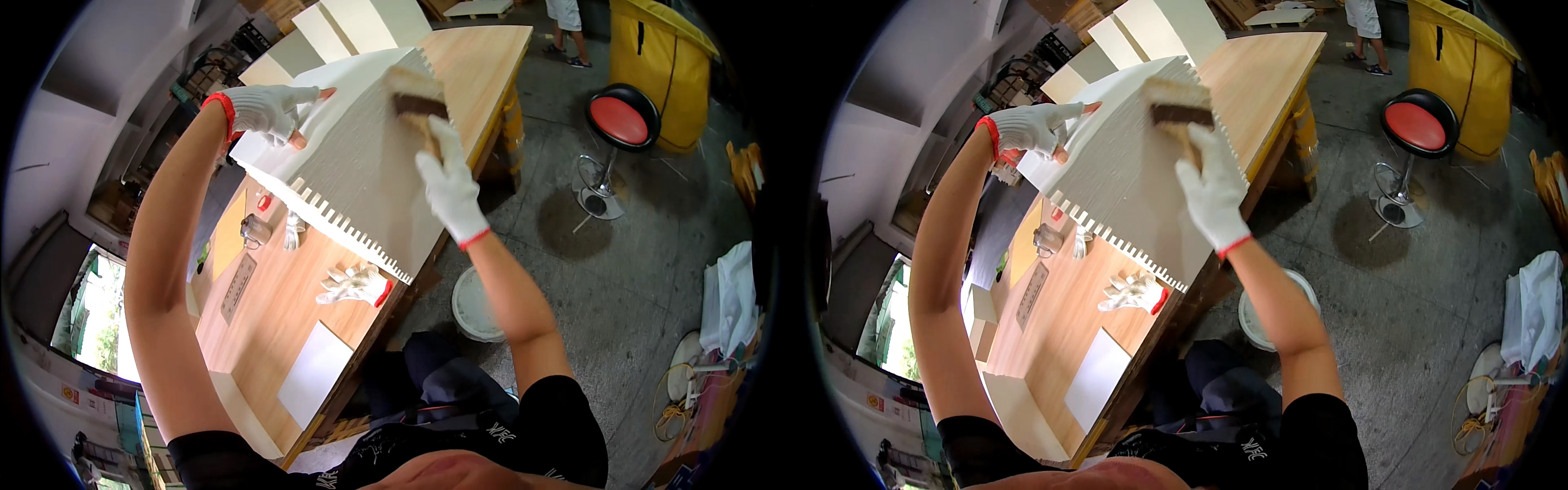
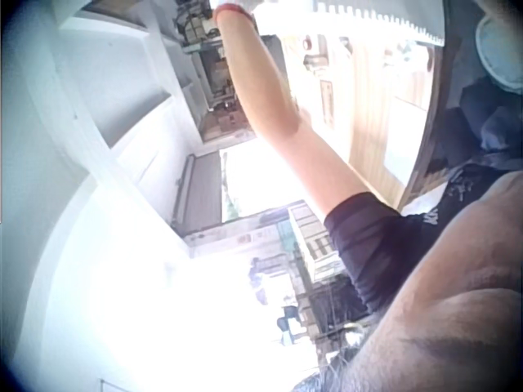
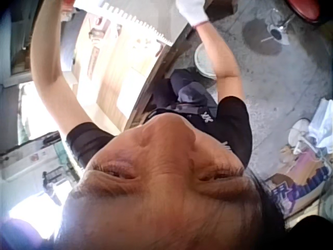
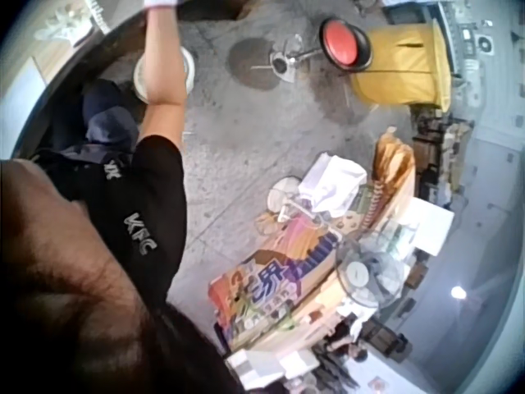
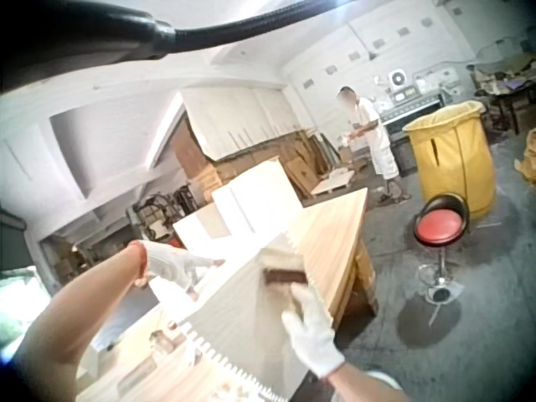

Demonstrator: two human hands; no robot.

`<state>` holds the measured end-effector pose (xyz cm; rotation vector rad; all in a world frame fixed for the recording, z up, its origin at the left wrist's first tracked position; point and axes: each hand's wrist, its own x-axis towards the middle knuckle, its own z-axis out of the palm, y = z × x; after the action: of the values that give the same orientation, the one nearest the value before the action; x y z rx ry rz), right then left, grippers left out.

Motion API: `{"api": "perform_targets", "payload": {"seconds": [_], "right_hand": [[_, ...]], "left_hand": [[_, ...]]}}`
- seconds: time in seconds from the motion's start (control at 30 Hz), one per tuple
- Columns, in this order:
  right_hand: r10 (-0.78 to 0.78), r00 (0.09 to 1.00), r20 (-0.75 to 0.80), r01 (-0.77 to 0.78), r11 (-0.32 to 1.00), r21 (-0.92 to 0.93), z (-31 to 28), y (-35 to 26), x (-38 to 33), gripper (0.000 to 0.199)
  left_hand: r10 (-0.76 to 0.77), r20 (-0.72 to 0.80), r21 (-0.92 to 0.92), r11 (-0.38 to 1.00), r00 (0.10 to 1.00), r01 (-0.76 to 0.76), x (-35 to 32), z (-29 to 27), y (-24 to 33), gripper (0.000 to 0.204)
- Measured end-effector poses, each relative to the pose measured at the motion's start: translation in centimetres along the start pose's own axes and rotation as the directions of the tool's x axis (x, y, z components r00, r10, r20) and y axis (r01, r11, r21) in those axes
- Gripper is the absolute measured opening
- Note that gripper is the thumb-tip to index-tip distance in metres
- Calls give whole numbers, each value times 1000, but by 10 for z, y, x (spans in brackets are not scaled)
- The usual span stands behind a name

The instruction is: The person repeatedly picks up a sheet of white paper, applies a white substance to its edge using a brush, and stacks it onto a growing pile. The process involves dipping the brush into a container and applying the substance to the paper before placing it on the stack.

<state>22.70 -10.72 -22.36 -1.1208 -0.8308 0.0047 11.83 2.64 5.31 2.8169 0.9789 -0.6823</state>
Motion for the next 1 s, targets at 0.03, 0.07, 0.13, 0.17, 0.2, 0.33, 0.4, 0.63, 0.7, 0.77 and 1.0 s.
{"api": "perform_targets", "payload": {"seconds": [0.03, 0.07, 0.13, 0.17, 0.2, 0.33, 0.4, 0.63, 0.7, 0.77, 1.0], "right_hand": [[116, 993, 18, -117, 989, 92, -3, -6, 7, 49], [229, 973, 33, -231, 956, 180, -7, -10, 14, 49], [182, 983, 15, -182, 968, 174, -6, -13, 7, 48], [59, 998, -28, -57, 996, 74, -2, -3, -1, 47], [-95, 995, 35, 96, 995, -22, 6, -6, -28, 46], [-177, 982, 64, 181, 981, -64, 24, 11, -111, 52], [296, 939, 178, -341, 877, 339, 7, -11, -72, 55], [323, 935, 145, -353, 883, 311, -6, -6, -34, 54], [8, 997, 77, -9, 1000, 14, 12, 0, -72, 56], [81, 980, 184, -107, 985, 133, 4, 5, -70, 54], [378, 880, 288, -471, 773, 425, -23, -16, -13, 56]], "left_hand": [[-3, -2, 4, 1000, 1000, 3, -2, 1, -1, 105], [-2, -2, 11, 1000, 1000, 2, -3, 2, -2, 105], [-4, 5, 24, 1000, 1000, 4, -4, 2, -5, 105], [-5, 10, 31, 999, 1000, 5, -3, 1, -6, 106], [-7, 20, 34, 999, 1000, 7, 1, 3, -8, 106], [39, 10, 44, 998, 999, -40, 5, -6, -2, 109], [18, 45, -38, 999, 999, -16, 5, -4, -5, 110], [-5, -2, 12, 1000, 1000, 5, 9, -2, -8, 111], [22, 6, 34, 999, 1000, -23, 10, -1, -10, 110], [21, 4, 11, 1000, 1000, -21, 6, -2, -13, 109], [18, -1, 24, 1000, 1000, -18, 11, -2, -15, 113]]}}
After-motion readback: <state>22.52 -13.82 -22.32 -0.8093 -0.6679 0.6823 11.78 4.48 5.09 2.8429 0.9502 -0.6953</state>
